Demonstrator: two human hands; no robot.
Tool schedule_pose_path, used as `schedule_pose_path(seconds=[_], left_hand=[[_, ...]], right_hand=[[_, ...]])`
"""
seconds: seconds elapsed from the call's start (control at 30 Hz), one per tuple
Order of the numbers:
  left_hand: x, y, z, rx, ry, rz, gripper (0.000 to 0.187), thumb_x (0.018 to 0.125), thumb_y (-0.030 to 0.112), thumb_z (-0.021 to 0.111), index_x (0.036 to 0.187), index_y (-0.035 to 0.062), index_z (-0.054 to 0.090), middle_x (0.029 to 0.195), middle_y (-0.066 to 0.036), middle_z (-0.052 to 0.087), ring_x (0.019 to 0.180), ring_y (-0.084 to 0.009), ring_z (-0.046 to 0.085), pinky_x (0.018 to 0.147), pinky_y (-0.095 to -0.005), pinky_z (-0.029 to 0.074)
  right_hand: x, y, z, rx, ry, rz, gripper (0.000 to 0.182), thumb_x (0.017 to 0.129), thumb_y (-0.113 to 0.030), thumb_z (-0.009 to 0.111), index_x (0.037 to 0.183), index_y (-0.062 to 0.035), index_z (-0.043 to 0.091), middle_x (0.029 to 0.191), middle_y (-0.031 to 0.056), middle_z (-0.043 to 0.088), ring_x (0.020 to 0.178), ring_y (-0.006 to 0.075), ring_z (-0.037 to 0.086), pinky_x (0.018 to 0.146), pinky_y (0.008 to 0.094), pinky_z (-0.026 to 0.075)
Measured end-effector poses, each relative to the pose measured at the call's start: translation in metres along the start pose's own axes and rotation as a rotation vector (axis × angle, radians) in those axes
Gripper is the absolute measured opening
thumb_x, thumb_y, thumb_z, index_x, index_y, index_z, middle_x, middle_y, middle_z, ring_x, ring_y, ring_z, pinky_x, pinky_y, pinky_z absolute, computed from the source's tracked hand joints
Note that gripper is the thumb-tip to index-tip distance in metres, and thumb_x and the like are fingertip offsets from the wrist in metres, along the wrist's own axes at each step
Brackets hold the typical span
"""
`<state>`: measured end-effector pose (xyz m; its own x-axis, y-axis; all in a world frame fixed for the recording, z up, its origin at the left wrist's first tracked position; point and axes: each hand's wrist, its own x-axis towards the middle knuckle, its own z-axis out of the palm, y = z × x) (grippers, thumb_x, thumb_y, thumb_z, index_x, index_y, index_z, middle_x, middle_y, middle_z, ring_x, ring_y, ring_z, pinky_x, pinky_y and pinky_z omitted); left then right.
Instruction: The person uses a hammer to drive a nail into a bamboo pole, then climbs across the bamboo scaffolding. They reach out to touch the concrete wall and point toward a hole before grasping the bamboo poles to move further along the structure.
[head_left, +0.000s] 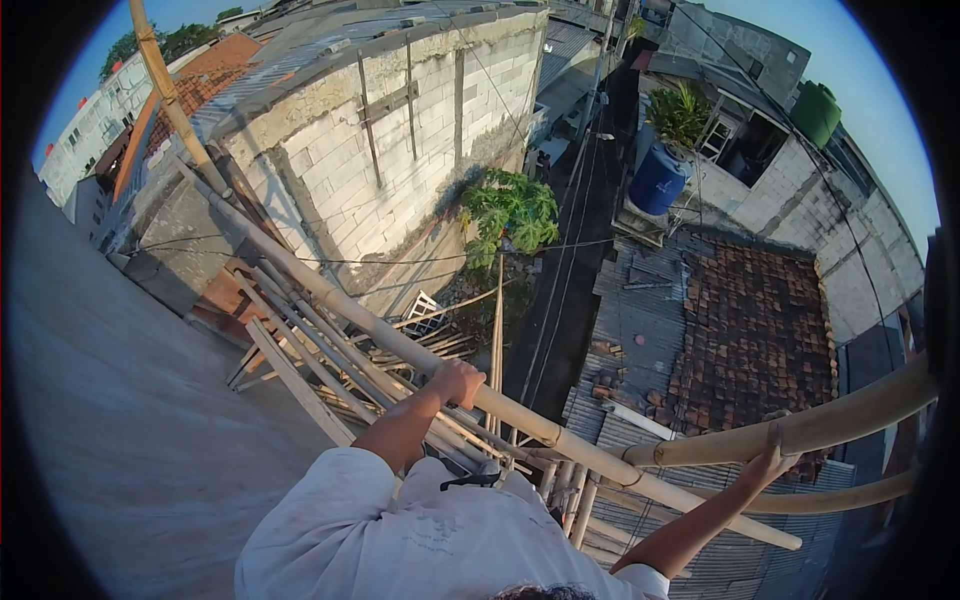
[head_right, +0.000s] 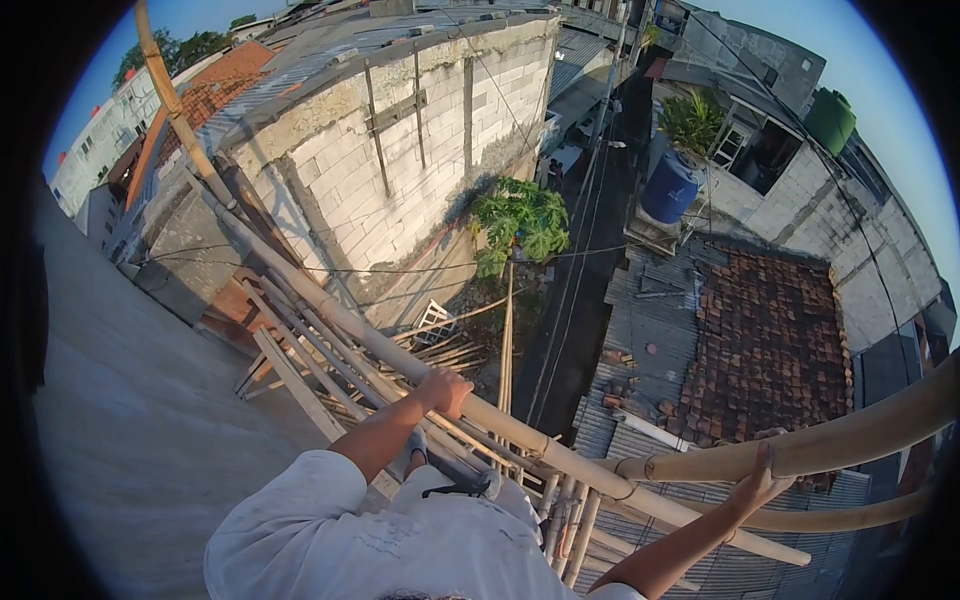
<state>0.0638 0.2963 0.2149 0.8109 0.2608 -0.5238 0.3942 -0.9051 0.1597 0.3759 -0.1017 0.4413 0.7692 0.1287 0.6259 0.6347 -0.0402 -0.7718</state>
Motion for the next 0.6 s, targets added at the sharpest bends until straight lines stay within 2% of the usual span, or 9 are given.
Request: schedule_pose_path(seconds=[0.47, 0.53, 0.6], left_hand=[[-0.004, 0.001, -0.003, -0.036, 0.008, -0.004, 0.051, 0.066, 0.032, 0.079, 0.110, 0.0103, 0.064, 0.109, -0.012, 0.068, 0.107, -0.0304, 0.063, 0.092, -0.0444, 0.051], [-0.003, 0.001, -0.002, -0.041, 0.007, -0.007, 0.051, 0.065, 0.032, 0.079, 0.110, 0.0102, 0.064, 0.109, -0.012, 0.068, 0.107, -0.0304, 0.063, 0.092, -0.0443, 0.051], [-0.002, 0.000, -0.001, -0.043, 0.015, -0.007, 0.051, 0.065, 0.032, 0.079, 0.109, 0.0101, 0.064, 0.108, -0.012, 0.068, 0.106, -0.0302, 0.064, 0.092, -0.0443, 0.051]], right_hand=[[-0.001, 0.005, -0.003, -0.065, 0.052, 0.019, 0.047, 0.078, -0.026, 0.072, 0.111, 0.0031, 0.054, 0.092, 0.0104, 0.061, 0.085, 0.0195, 0.056, 0.080, 0.0343, 0.045], [-0.002, -0.006, 0.006, -0.061, 0.094, 0.043, 0.029, 0.076, -0.019, 0.067, 0.093, 0.0030, 0.062, 0.086, 0.0090, 0.059, 0.080, 0.0193, 0.054, 0.077, 0.0330, 0.044], [-0.002, -0.010, 0.007, -0.034, 0.069, 0.035, 0.029, 0.076, -0.020, 0.067, 0.093, 0.0028, 0.062, 0.085, 0.0088, 0.059, 0.080, 0.0190, 0.054, 0.076, 0.0327, 0.044]])
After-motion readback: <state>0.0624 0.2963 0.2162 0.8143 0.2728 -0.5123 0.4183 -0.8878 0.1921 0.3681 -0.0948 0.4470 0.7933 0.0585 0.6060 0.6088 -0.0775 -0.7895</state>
